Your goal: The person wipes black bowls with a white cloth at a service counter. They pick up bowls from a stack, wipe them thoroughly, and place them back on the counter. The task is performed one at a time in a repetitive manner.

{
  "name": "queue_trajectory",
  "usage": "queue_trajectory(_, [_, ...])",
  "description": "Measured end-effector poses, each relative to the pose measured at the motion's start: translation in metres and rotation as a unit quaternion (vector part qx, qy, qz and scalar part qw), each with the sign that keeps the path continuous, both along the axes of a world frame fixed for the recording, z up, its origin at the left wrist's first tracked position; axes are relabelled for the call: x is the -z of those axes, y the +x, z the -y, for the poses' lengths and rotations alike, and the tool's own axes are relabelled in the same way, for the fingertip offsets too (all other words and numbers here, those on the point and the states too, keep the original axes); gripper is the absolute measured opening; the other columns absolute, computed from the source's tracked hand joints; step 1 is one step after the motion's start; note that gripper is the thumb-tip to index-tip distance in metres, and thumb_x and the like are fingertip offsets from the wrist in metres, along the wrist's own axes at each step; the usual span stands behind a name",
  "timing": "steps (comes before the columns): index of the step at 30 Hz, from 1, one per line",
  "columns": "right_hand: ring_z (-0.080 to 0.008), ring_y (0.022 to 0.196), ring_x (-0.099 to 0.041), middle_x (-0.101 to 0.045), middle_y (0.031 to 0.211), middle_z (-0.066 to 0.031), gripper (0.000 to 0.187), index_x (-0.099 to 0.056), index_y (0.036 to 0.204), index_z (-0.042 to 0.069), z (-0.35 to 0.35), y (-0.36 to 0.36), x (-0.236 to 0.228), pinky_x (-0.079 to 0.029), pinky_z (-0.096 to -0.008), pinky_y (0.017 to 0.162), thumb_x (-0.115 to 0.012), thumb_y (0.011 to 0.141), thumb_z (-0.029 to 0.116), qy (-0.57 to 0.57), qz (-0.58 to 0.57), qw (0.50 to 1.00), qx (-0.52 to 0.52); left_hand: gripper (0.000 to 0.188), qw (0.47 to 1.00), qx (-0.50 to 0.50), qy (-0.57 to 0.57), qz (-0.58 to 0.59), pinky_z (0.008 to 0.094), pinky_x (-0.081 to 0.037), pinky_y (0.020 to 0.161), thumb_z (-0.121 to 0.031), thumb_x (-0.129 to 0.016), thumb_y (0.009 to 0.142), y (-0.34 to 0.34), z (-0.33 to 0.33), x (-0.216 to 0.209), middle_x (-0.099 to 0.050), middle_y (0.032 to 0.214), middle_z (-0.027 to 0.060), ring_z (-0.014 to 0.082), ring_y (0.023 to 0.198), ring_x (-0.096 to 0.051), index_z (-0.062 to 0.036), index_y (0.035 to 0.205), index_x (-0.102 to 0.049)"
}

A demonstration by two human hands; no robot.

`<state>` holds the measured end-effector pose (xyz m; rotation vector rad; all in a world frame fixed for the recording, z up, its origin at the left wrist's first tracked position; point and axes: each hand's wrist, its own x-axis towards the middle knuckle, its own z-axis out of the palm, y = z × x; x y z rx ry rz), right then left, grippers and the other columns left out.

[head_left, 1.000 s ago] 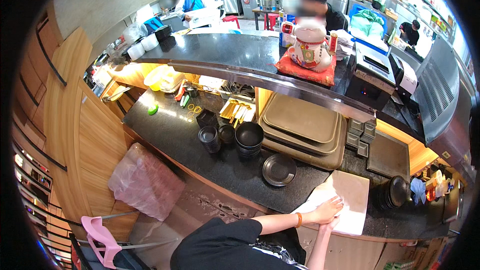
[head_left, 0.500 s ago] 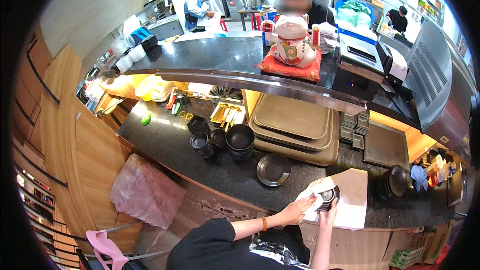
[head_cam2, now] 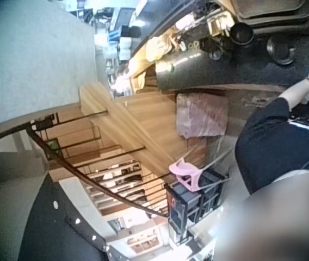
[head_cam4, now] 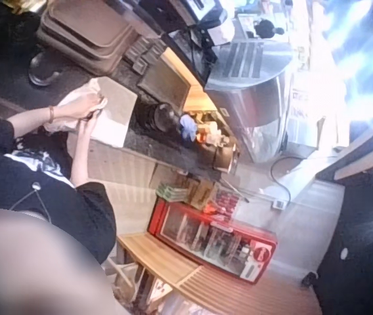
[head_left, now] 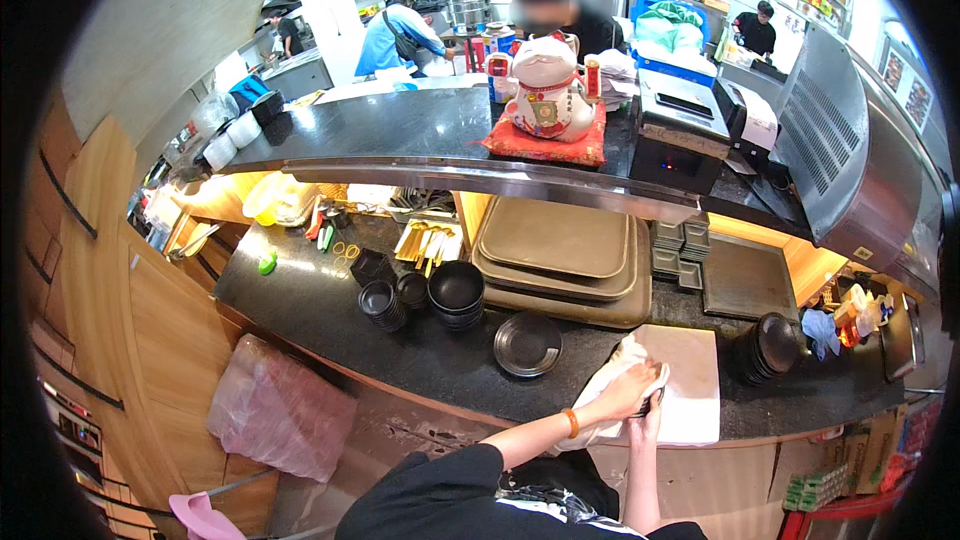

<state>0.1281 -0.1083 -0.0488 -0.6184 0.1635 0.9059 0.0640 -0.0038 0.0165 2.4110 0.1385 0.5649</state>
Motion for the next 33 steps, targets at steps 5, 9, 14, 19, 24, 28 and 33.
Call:
queue_trajectory(5, [-0.0249, 0.106, -0.055, -0.051, 0.124, -0.0143, 0.035, -0.042, 0.127, 0.006, 0.007, 0.012, 0.044, -0.045, -0.0420, 0.092, -0.038, 0.096, 0.022, -0.097, 0.069, 0.992, 0.040, 0.051, 1.000, 0.017, -0.003, -0.002, 0.0371, -0.026, 0.108, -0.010, -0.046, 0.079, -0.028, 0.025, 0.012, -0.040, 0.135, 0.0204, 0.0302, 0.129, -0.034, 0.0036, 0.128, -0.043])
queue_trajectory(9, [-0.0250, 0.099, -0.058, -0.057, 0.113, -0.0135, 0.033, -0.045, 0.121, 0.005, 0.006, 0.017, 0.045, -0.047, -0.0419, 0.089, -0.037, 0.097, 0.025, -0.081, 0.050, 0.995, -0.005, 0.056, 0.996, 0.031, -0.083, -0.025, 0.0362, -0.028, 0.106, -0.005, -0.051, 0.073, -0.046, 0.015, 0.014, -0.044, 0.132, 0.0179, 0.0272, 0.126, -0.039, -0.0015, 0.128, -0.045])
queue_trajectory(14, [-0.0223, 0.098, -0.058, -0.060, 0.105, -0.0090, 0.030, -0.048, 0.118, 0.006, -0.015, -0.004, -0.008, -0.047, -0.0404, 0.088, -0.038, 0.097, 0.025, -0.063, -0.004, 0.998, 0.029, 0.050, 0.997, -0.077, -0.018, -0.002, 0.0378, -0.032, 0.104, -0.004, -0.047, 0.076, -0.022, -0.013, 0.019, -0.047, 0.128, 0.0224, 0.0321, 0.121, -0.044, 0.0066, 0.124, -0.044])
queue_trajectory(19, [-0.0213, 0.091, -0.059, -0.060, 0.102, -0.0093, 0.024, -0.052, 0.112, 0.004, 0.002, 0.018, 0.019, -0.049, -0.0357, 0.082, -0.046, 0.095, 0.019, -0.055, -0.051, 0.994, 0.074, 0.032, 0.997, 0.011, -0.074, -0.008, 0.0391, -0.037, 0.098, -0.019, -0.046, 0.089, -0.023, 0.003, 0.008, -0.056, 0.114, 0.0225, 0.0335, 0.112, -0.051, 0.0023, 0.109, -0.058])
queue_trajectory(24, [-0.0196, 0.105, -0.054, -0.055, 0.116, -0.0107, 0.038, -0.043, 0.125, -0.001, 0.028, 0.019, -0.044, -0.044, -0.0346, 0.091, -0.049, 0.093, 0.020, -0.094, 0.236, 0.965, 0.061, 0.038, 0.785, -0.041, -0.616, -0.049, 0.0352, -0.046, 0.080, -0.032, -0.042, 0.095, -0.064, -0.023, 0.072, -0.063, 0.104, 0.0125, 0.0243, 0.094, -0.061, -0.0008, 0.110, -0.058])
queue_trajectory(28, [-0.0213, 0.121, -0.041, -0.043, 0.132, -0.0176, 0.061, -0.032, 0.130, -0.012, 0.048, 0.058, -0.142, -0.029, -0.0306, 0.103, -0.053, 0.092, 0.029, -0.351, 0.421, 0.817, 0.179, 0.048, 0.543, 0.007, -0.822, 0.173, 0.0443, -0.039, 0.099, -0.036, -0.034, 0.096, -0.074, -0.022, 0.022, -0.048, 0.128, 0.0164, 0.0310, 0.117, -0.048, -0.0013, 0.130, -0.037])
queue_trajectory(33, [-0.0157, 0.072, -0.055, -0.064, 0.085, -0.0111, 0.020, -0.055, 0.102, -0.001, 0.050, 0.129, -0.230, -0.044, -0.0272, 0.068, -0.055, 0.090, 0.015, -0.377, 0.669, 0.586, 0.257, 0.046, 0.553, 0.038, -0.820, 0.140, 0.0443, -0.038, 0.100, -0.033, -0.031, 0.097, -0.069, -0.022, 0.014, -0.046, 0.130, 0.0154, 0.0309, 0.119, -0.046, -0.0023, 0.131, -0.037])
